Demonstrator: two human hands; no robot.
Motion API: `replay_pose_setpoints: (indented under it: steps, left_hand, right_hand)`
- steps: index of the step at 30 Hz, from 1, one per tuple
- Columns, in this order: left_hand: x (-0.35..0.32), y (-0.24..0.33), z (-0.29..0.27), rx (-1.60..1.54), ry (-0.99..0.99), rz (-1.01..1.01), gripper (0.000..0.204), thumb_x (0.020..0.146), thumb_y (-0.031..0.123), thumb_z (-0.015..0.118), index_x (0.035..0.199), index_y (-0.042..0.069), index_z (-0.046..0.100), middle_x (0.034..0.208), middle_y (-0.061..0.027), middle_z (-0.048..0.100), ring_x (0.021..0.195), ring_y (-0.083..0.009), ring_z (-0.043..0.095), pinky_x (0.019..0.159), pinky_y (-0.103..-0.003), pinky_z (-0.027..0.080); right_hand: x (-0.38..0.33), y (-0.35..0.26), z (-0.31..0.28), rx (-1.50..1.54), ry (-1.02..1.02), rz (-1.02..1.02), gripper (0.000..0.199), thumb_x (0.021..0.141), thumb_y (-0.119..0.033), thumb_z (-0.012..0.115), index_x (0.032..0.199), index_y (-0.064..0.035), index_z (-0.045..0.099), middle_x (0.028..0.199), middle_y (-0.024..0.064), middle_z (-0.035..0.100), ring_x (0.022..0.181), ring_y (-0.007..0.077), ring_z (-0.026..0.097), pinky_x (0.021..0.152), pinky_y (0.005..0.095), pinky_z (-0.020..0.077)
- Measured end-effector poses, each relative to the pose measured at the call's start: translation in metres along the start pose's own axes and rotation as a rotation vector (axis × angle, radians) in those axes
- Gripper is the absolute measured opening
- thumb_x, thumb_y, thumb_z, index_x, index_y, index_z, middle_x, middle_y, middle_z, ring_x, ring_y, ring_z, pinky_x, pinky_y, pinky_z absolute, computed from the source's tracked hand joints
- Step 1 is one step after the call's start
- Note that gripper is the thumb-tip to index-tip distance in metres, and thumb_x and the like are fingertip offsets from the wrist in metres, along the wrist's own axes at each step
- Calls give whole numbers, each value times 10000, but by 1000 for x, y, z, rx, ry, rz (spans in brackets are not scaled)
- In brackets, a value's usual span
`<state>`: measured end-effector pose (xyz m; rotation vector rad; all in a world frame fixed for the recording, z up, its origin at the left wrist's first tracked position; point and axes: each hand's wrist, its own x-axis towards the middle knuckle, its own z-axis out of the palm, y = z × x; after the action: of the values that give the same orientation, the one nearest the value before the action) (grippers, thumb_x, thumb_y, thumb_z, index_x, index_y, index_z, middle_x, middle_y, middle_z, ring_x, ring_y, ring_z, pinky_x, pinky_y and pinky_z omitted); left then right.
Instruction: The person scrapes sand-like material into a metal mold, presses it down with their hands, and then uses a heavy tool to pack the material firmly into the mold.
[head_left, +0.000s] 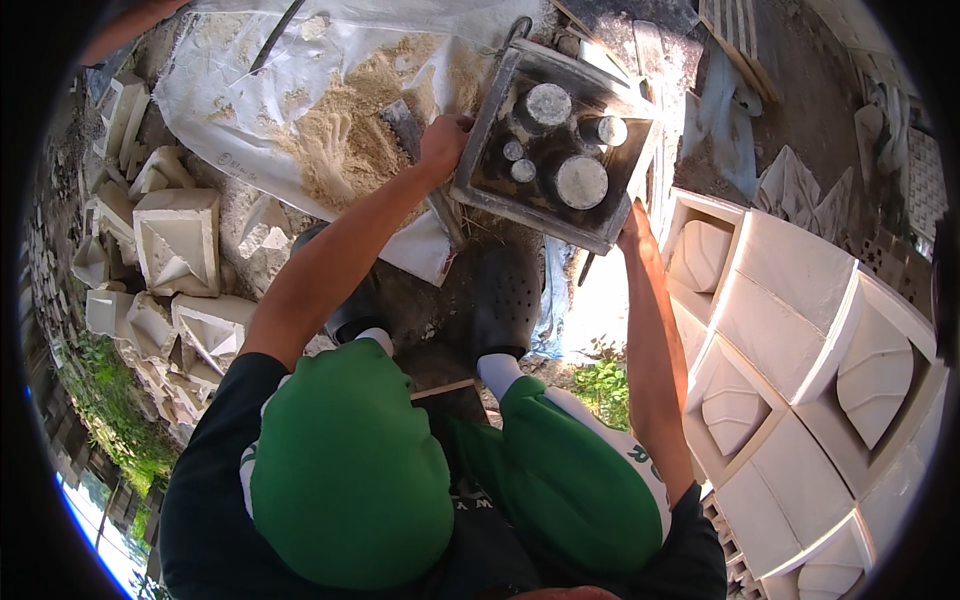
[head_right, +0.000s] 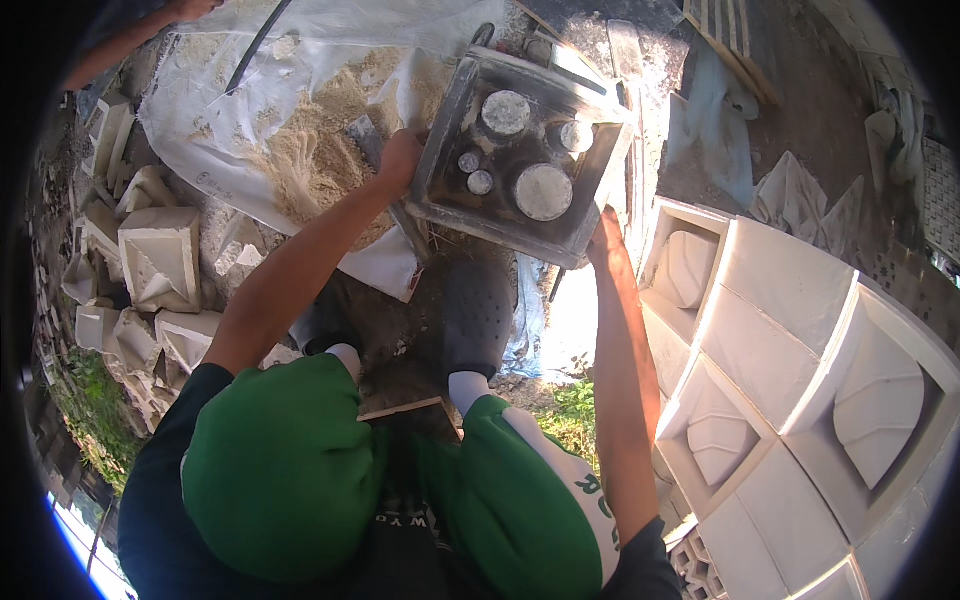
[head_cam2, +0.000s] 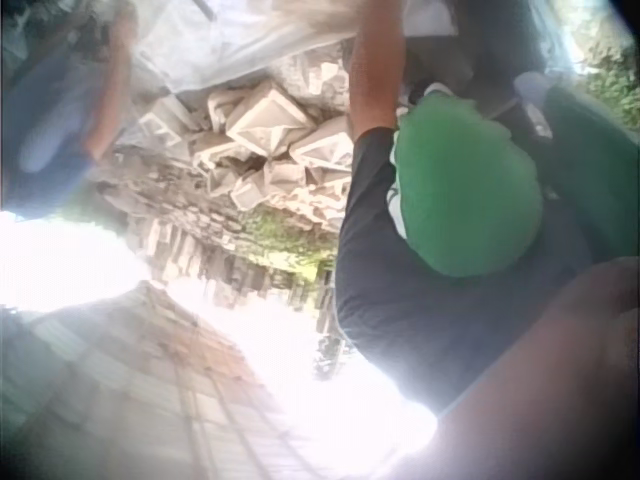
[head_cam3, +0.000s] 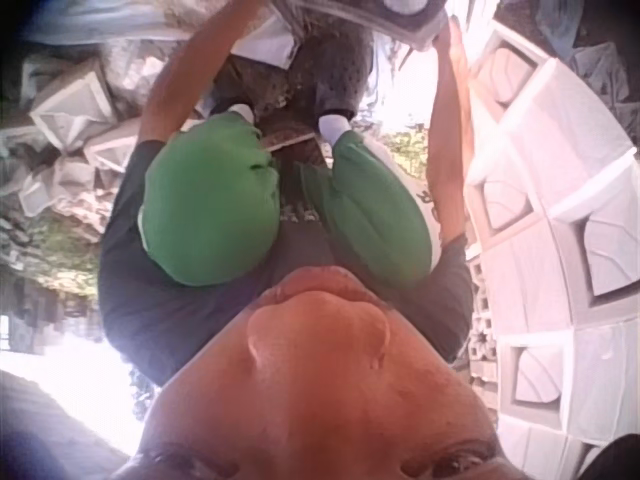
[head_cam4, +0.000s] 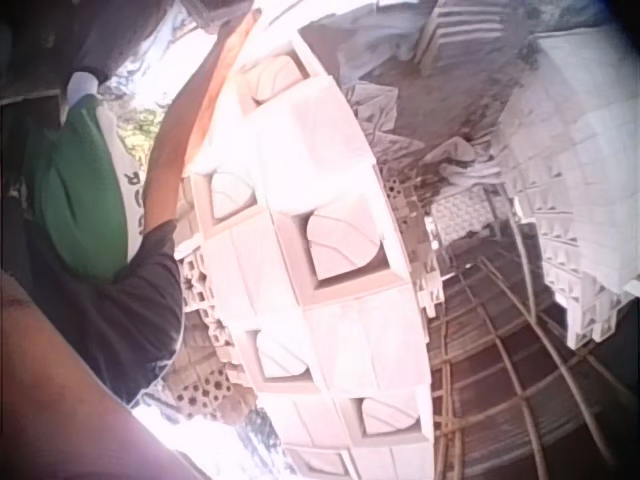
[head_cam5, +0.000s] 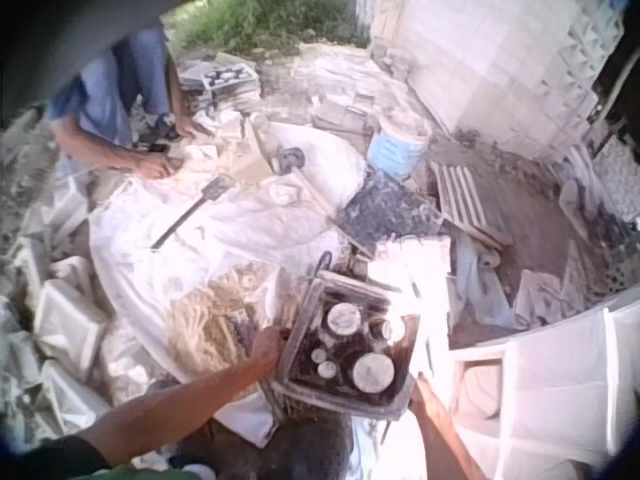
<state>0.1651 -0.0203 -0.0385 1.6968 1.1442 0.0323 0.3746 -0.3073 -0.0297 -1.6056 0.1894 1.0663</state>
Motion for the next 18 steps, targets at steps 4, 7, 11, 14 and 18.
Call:
replay_pose_setpoints:
  steps: [4, 7, 11, 14, 18]
  left_hand:
    - [-6, 22, 3, 69, -66, -57, 378, 786, 383, 692, 1060, 126, 737, 933, -142, 726, 878, -317, 700, 811, -385, 524]
    - [3, 3, 6, -55, -113, -96, 372, 786, 367, 695, 1044, 102, 739, 924, -156, 724, 872, -320, 700, 810, -390, 523]
    - [-1, 19, 32, -167, -181, -44, 308, 777, 289, 681, 928, 25, 732, 856, -208, 702, 829, -357, 691, 763, -415, 515]
    - [-10, 12, 46, -63, -111, -16, 246, 741, 198, 649, 853, -12, 707, 824, -249, 674, 801, -406, 672, 719, -457, 499]
    - [-24, 27, 62, -80, -147, -14, 228, 730, 179, 637, 852, 3, 715, 855, -258, 670, 816, -421, 664, 730, -482, 506]
  right_hand:
    - [25, 22, -50, -26, -128, -68, 407, 952, -322, 587, 1173, 19, 600, 1010, 97, 674, 873, 185, 653, 745, 313, 550]
    - [57, 43, -59, -61, -104, -58, 416, 975, -347, 535, 1209, -8, 593, 1054, 90, 673, 909, 195, 653, 778, 307, 546]
    - [73, 46, -173, -30, 62, -68, 404, 958, -279, 559, 1276, -30, 555, 1098, 78, 662, 914, 180, 656, 756, 328, 549]
    - [44, 35, -150, 6, 60, -42, 424, 968, -307, 535, 1295, -36, 534, 1134, 85, 642, 957, 185, 635, 802, 338, 529]
    - [4, 5, -123, 5, 84, -57, 453, 983, -344, 503, 1321, -43, 506, 1181, 93, 616, 1014, 192, 608, 864, 351, 504]
